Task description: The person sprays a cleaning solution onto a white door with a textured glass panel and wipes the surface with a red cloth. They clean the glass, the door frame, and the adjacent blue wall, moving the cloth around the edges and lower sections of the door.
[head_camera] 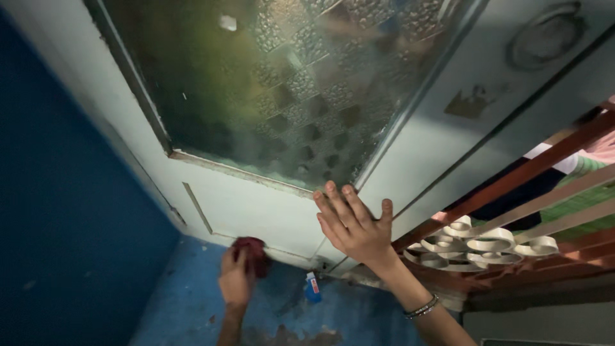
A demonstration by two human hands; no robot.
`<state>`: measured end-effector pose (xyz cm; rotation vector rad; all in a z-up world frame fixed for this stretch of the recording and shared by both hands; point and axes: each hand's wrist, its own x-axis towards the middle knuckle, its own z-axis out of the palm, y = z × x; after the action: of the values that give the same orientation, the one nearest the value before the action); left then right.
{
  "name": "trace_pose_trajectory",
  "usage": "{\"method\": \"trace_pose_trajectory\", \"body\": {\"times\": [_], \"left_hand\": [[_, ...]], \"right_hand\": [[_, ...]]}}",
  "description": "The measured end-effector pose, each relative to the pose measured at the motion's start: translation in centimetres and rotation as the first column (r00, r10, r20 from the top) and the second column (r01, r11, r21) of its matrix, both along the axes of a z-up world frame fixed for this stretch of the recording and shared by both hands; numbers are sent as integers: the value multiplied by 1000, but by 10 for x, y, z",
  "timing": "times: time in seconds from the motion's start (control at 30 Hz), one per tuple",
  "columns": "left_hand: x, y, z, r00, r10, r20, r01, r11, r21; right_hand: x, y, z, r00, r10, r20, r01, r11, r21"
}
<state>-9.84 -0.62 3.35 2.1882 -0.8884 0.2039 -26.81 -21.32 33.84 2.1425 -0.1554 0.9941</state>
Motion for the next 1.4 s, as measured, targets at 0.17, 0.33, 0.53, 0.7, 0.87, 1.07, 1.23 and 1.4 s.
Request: {"method": "trace_pose_trajectory", "body": {"times": [0.17,0.33,0.53,0.7,0.87,1.07,1.23,1.4], "left_hand": [[-6,-16,23,997,53,56,-36,962,-271],[-22,-58,-30,960,-229,161,236,971,-23],[-43,-41,-64,863,-442,244,388,890,240],[-47,-40,-65,898,-389,205,357,917,177],[-42,-41,-63,895,-392,214,368,919,143],[-52,-42,-62,901,-365,235,309,920,242],[-53,-44,-53,925,-324,198,312,946,91],[-59,-44,-53,929,-329,170,293,934,205]], "right_hand": [[0,1,3,1000,-1,-6,1,1000,7],[0,-1,2,1000,9,-5,-9,1000,10],[0,-3,-2,1000,3,-26,-2,1000,20],[3,-2,-3,1000,-8,-16,8,1000,26],[4,-2,-3,1000,-5,-22,6,999,37],[6,-5,-4,1000,-4,-11,4,1000,21],[1,-4,-9,999,-21,-30,22,999,27],[7,-8,-13,1000,-7,-2,7,1000,19]]}}
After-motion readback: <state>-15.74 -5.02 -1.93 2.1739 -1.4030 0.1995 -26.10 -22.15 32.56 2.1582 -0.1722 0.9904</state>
